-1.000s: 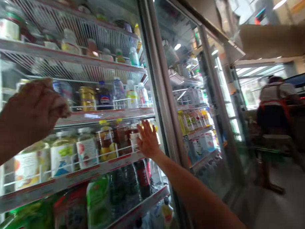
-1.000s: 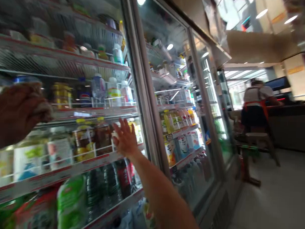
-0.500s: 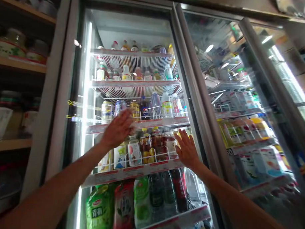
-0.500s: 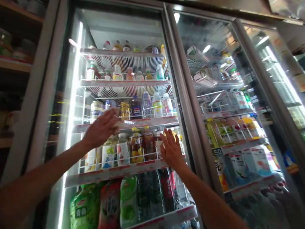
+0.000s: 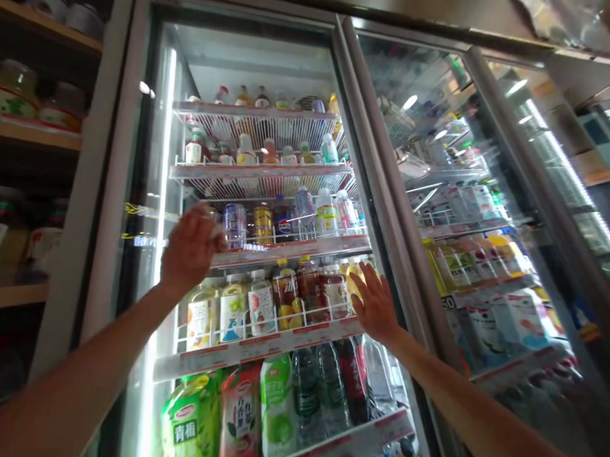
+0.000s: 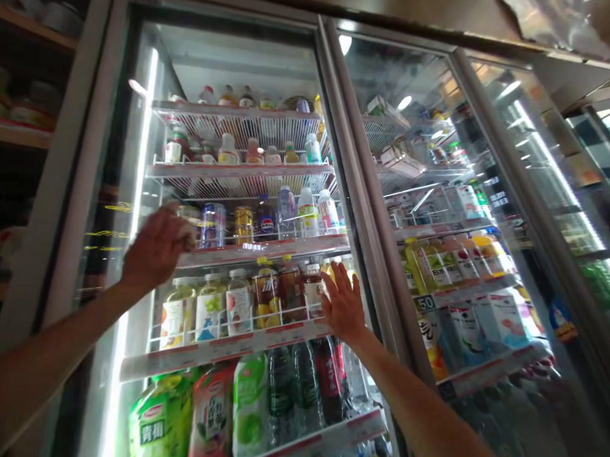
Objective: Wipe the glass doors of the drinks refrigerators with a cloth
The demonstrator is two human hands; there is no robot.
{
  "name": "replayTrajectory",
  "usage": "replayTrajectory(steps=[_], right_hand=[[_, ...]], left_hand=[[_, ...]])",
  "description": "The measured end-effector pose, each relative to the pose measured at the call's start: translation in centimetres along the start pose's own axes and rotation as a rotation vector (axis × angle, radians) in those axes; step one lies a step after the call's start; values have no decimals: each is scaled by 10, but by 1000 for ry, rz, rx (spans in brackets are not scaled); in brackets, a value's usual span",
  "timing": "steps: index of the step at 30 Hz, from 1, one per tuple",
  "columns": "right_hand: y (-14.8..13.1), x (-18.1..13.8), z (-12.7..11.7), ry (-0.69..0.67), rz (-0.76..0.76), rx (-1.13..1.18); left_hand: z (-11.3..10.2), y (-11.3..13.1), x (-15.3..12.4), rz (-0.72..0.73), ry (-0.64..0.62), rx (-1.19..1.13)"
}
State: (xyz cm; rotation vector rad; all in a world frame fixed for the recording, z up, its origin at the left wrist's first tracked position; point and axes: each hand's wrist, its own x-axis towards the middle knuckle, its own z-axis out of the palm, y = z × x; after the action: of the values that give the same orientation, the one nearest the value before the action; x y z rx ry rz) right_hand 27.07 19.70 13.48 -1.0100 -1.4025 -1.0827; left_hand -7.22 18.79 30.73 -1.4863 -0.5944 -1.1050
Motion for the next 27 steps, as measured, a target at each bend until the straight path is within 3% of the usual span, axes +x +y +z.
replayTrajectory(steps=[1,3,5,7,9,11,13,14,16,18,20,22,24,27], right_hand=[[-2,-2,1,-4,-6,6],[-10,-3,5,2,11,17],[-20,-2,10,33,73,19],[-24,0,11,62,126,11],[-17,-1,8,69,134,1],[-5,-4,2,69,127,-8],[2,-7,-3,68,116,-10],[2,-8,-5,67,107,-7],[-7,-5,-4,50,65,9],[-21,0,-3,29,-6,34],[-28,5,-4,6,-74,53],[-21,6,-9,-4,-80,45],[-1,2,-17,0,-31,4],[32,-9,-31,15,28,-71]], left_hand=[[-2,-5,2,-87,75,28],[2,8,1,-131,129,52],[14,39,-8,-8,54,30],[22,61,-22,258,-104,-32],[20,56,-33,388,-203,-75],[12,28,-33,274,-178,-70],[5,3,-25,17,-48,-33],[4,-1,-19,-110,32,-10],[11,14,-7,-259,138,16],[23,50,-1,-206,101,-3],[33,81,-1,64,-75,-60],[33,85,2,244,-188,-99],[27,63,13,169,-159,-95],[25,29,42,-150,18,-56]])
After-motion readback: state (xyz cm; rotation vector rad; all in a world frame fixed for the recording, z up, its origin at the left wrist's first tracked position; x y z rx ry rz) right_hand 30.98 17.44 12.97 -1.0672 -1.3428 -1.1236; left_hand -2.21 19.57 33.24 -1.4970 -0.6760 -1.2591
